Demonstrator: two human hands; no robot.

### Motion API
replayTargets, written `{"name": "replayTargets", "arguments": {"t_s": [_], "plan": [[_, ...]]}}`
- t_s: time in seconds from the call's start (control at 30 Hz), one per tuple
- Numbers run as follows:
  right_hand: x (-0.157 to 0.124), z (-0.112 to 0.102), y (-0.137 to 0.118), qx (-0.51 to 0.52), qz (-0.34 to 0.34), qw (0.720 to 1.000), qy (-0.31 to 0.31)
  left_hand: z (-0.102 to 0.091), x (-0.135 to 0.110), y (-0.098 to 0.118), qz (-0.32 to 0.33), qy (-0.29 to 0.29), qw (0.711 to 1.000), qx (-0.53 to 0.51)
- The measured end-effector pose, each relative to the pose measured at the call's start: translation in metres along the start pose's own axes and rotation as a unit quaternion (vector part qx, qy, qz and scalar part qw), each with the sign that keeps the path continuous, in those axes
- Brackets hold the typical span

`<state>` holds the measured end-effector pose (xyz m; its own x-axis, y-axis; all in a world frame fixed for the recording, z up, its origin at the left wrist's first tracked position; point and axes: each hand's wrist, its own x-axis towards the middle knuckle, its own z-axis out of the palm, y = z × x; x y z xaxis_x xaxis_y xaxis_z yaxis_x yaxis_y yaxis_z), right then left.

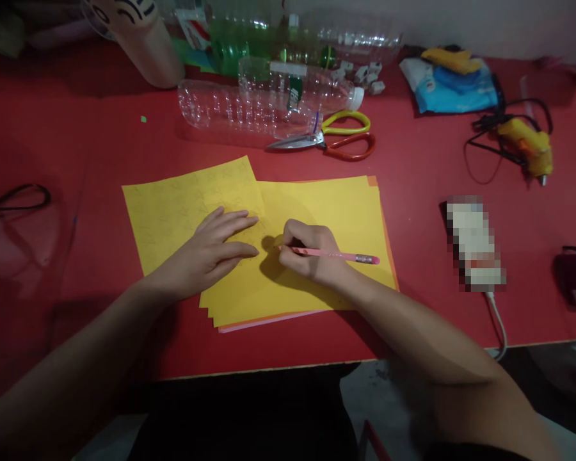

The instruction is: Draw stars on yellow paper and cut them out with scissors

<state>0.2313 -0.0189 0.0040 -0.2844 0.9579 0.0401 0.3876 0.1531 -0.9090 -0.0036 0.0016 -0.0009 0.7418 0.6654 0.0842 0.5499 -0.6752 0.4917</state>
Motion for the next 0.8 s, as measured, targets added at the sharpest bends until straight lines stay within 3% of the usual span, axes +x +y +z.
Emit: {"name": "replayTargets", "arguments": {"t_s": [0.17,0.8], "plan": [[-0.0008,-0.0008,-0.0048,-0.015,0.010,1.000,-0.024,-0.0002,0.0003,0.0000,0.007,0.002,1.000,0.004],[0.0008,0.0017,-0.0037,-0.049,-0.058,0.994,-0.084,-0.0007,0.0010,-0.0004,0.009,0.000,1.000,0.006]]}}
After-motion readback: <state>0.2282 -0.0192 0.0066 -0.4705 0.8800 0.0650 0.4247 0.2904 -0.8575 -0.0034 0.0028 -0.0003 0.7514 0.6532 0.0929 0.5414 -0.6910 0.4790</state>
